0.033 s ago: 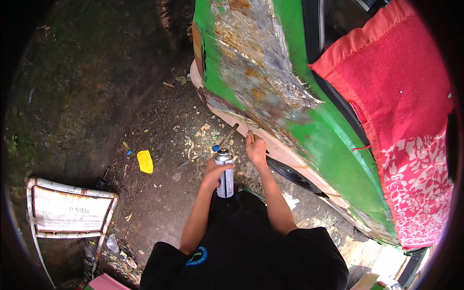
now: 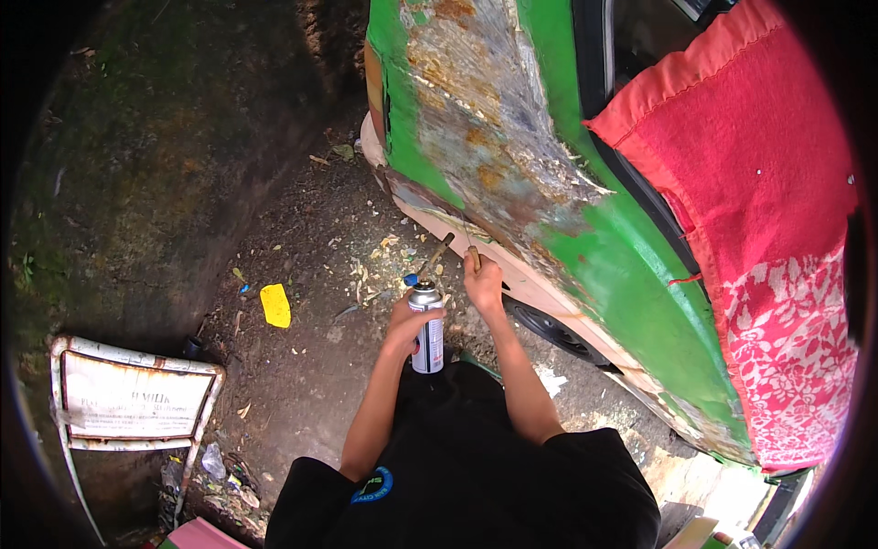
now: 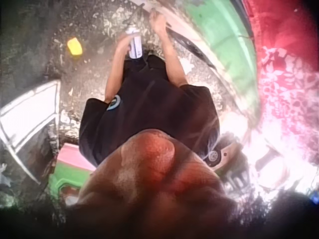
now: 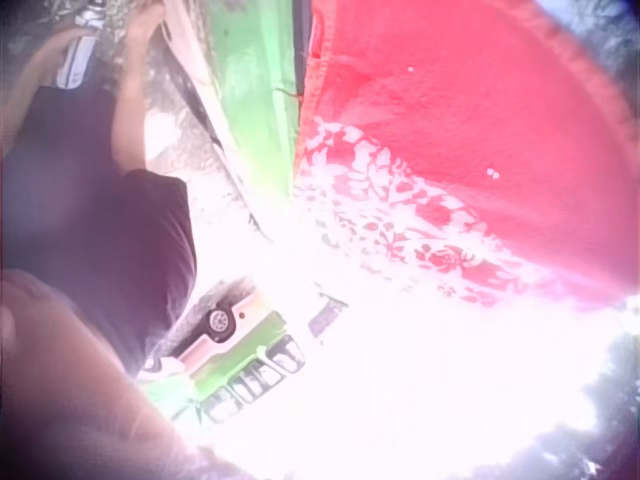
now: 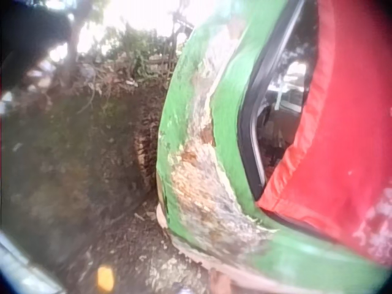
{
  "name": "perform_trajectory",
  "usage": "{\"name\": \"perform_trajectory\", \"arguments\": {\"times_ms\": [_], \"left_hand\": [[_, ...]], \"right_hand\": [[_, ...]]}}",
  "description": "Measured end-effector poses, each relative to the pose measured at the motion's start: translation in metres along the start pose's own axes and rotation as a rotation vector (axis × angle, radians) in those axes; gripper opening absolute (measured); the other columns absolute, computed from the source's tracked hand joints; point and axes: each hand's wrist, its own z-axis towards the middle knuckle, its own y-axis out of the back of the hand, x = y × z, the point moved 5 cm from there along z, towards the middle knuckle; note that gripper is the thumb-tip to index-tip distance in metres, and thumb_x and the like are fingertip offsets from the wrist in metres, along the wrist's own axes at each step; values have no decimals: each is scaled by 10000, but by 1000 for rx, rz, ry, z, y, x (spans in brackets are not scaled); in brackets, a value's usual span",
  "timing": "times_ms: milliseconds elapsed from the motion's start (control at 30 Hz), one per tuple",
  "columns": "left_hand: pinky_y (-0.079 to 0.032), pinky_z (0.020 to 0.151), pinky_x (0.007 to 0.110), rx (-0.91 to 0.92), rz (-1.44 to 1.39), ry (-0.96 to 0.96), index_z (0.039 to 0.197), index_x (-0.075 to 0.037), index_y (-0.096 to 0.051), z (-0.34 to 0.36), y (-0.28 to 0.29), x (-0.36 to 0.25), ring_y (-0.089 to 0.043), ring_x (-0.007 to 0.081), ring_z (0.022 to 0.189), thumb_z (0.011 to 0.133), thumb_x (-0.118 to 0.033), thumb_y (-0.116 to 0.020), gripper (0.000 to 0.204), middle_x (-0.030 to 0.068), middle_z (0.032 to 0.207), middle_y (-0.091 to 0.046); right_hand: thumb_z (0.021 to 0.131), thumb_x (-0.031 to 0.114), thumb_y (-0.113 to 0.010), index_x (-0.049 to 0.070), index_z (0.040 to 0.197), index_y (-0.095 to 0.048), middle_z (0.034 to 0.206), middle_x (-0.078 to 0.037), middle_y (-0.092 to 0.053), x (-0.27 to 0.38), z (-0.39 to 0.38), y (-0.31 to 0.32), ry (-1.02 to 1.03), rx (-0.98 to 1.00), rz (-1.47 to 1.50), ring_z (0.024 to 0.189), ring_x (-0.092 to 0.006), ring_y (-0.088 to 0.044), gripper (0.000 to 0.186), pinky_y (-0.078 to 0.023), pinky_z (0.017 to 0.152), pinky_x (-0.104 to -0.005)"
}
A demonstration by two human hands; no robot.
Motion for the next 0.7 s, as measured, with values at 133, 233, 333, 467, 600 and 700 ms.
{"name": "perform_trajectory", "arguments": {"times_ms": [133,233,333,467,600,700], "left_hand": [[-507,778,366,-16,1,16,1097,-57,-590,2,-3,1,-647,205,862,663,-68,-828,495,66,946,-676],[-518,760,359,-6,-15,-7,1089,-58,-591,4,-5,-8,-653,190,844,671,-56,-824,479,58,928,-675],[-522,754,355,28,-40,-14,1087,-65,-589,8,-10,-9,-656,191,839,674,-55,-821,474,56,920,-673],[-524,752,364,4,-22,16,1090,-60,-590,15,-8,-4,-660,201,831,671,-46,-821,479,62,918,-680],[-526,739,361,-22,-42,38,1077,-53,-596,17,-8,-3,-662,194,815,662,-16,-823,475,60,911,-688],[-528,745,361,3,-61,38,1088,-56,-591,21,-4,1,-665,195,829,666,-22,-823,482,61,916,-686]], "right_hand": [[938,203,-615,-60,881,-650,743,-280,-634,-1,-2,3,48,-2,-65,699,-454,-639,272,-480,614,-493],[937,202,-616,-60,881,-650,760,-278,-643,0,1,9,-74,65,-24,705,-454,-640,270,-487,612,-484],[965,260,-586,-36,866,-650,709,-267,-613,0,-1,2,103,-66,-21,676,-441,-631,318,-470,589,-464],[965,264,-588,-34,866,-648,729,-261,-622,-5,-1,10,46,-11,-17,691,-432,-635,320,-472,615,-459],[965,260,-583,-37,866,-647,735,-264,-623,-3,4,13,20,68,-41,690,-425,-638,319,-474,632,-465],[964,257,-584,-39,861,-642,728,-262,-621,5,9,7,27,77,-39,678,-423,-631,319,-471,632,-466]]}}
